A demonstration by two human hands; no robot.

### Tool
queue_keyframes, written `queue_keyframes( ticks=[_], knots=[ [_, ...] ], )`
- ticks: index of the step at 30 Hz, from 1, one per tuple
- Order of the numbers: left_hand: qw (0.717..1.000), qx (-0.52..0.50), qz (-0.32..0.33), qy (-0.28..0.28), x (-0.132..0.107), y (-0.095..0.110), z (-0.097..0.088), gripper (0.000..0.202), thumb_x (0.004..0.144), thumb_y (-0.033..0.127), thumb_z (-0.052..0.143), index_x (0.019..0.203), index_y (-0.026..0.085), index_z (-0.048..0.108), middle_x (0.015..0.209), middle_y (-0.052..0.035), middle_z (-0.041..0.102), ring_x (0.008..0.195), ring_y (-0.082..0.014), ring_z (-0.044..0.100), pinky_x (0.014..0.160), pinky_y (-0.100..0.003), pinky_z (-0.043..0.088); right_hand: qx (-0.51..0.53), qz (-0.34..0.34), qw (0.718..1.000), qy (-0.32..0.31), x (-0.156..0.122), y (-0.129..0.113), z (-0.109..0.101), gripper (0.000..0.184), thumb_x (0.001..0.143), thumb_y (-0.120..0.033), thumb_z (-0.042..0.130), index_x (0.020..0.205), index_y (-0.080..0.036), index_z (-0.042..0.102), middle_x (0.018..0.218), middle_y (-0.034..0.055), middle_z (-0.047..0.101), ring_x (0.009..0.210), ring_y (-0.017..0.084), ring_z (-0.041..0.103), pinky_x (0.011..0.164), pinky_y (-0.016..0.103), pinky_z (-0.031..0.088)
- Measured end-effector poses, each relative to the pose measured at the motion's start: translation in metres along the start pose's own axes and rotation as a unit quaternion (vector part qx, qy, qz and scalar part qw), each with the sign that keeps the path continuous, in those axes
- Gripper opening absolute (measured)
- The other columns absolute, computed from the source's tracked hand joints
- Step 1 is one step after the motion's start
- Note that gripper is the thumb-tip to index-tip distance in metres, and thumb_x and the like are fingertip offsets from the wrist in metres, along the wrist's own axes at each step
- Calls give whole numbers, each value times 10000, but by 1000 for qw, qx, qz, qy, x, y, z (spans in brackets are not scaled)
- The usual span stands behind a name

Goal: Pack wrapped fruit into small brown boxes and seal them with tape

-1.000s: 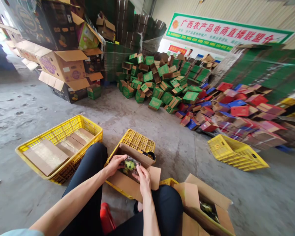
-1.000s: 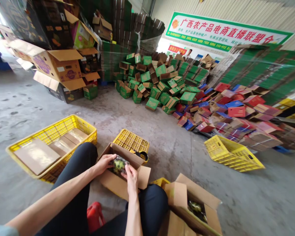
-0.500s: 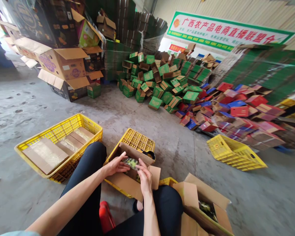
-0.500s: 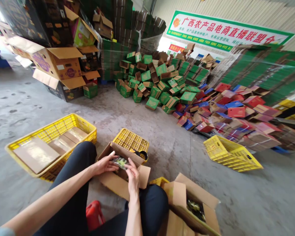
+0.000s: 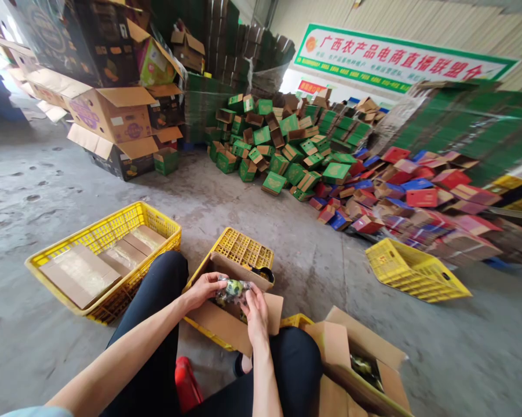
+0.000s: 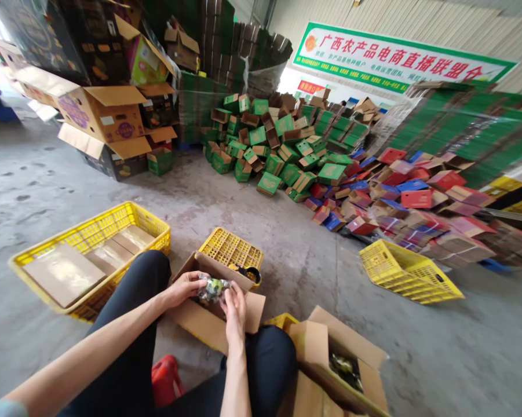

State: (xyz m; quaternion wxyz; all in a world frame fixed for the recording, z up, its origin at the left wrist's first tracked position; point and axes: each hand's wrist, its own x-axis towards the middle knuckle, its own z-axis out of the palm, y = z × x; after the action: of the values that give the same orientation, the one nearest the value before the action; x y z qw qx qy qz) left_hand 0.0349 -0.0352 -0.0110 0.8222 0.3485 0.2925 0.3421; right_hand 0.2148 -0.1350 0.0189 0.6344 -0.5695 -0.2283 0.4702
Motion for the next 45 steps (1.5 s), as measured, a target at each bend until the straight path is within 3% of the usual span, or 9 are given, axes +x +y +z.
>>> queue_keyframes(
  ticks=[8, 12, 18, 22, 25, 29, 35, 39, 45],
  knots=[
    [999, 46, 8, 11, 2, -4, 0, 420, 685, 478, 939, 888, 137, 802, 1005, -98, 765, 777, -154, 662, 748, -256, 484, -42, -23, 998, 30, 5, 5, -4, 434, 670, -581, 860, 921, -230, 817, 963, 57, 812, 941, 272, 731, 876, 378, 585],
    [999, 39, -1, 4, 4, -4, 1, 511, 712, 536, 911, 1016, 136, 815, 918, -90, 759, 804, -173, 675, 774, -259, 492, 0, -5, 999, 32, 8, 4, -6, 371, 684, -554, 855, 898, -255, 803, 995, 71, 801, 938, 268, 729, 864, 399, 595],
    [998, -14, -57, 19, 5, -3, 1, 759, 784, 698, 787, 1369, 230, 666, 1393, -155, 642, 1199, -265, 650, 956, -346, 527, 22, -26, 998, 44, 9, 1, -9, 347, 703, -535, 845, 907, -259, 791, 1019, 90, 794, 982, 278, 724, 970, 459, 576],
    [984, -29, -177, -19, 1, 1, 1, 926, 780, 841, 662, 1443, 199, 580, 1249, -198, 703, 1015, -289, 738, 896, -399, 572, 13, -28, 999, 10, 4, -1, -5, 347, 717, -498, 831, 980, -273, 810, 1213, 100, 774, 1194, 302, 680, 1072, 457, 526],
    [983, -15, -168, -67, -4, 4, 2, 728, 786, 657, 809, 1310, 174, 661, 1136, -165, 741, 918, -247, 756, 860, -344, 576, -21, -37, 999, -20, 2, -2, -2, 330, 743, -494, 802, 997, -285, 822, 1363, 86, 714, 1329, 309, 604, 1101, 441, 504],
    [993, 3, -92, -68, -7, 3, 1, 580, 697, 383, 959, 1167, 162, 703, 1174, -137, 721, 882, -205, 743, 857, -338, 573, -34, -46, 998, -22, 2, -4, -1, 446, 803, -611, 721, 1076, -269, 808, 1439, 95, 664, 1384, 310, 564, 1076, 430, 522],
    [997, 33, -20, -70, -7, 0, 0, 865, 721, 356, 932, 1494, 250, 557, 1258, -119, 691, 946, -207, 712, 804, -303, 542, -2, 37, 999, -23, -2, -3, 2, 714, 774, -607, 791, 1416, -344, 624, 1427, 85, 674, 1316, 314, 629, 933, 411, 598],
    [996, 36, -9, -84, -8, 1, 2, 1103, 715, 280, 917, 1641, 304, 320, 1236, -88, 697, 948, -191, 698, 804, -279, 513, -43, 38, 997, -48, -5, -4, 1, 623, 679, -540, 894, 1228, -287, 741, 1237, 77, 771, 1144, 318, 718, 929, 412, 589],
    [994, 52, 5, -93, -5, -4, -1, 1065, 681, 174, 892, 1616, 277, 390, 1296, -88, 680, 992, -186, 681, 845, -267, 504, -117, 10, 990, -76, -4, -3, -2, 506, 690, -568, 883, 1053, -243, 745, 964, 55, 799, 861, 256, 728, 741, 330, 560]
  ],
)
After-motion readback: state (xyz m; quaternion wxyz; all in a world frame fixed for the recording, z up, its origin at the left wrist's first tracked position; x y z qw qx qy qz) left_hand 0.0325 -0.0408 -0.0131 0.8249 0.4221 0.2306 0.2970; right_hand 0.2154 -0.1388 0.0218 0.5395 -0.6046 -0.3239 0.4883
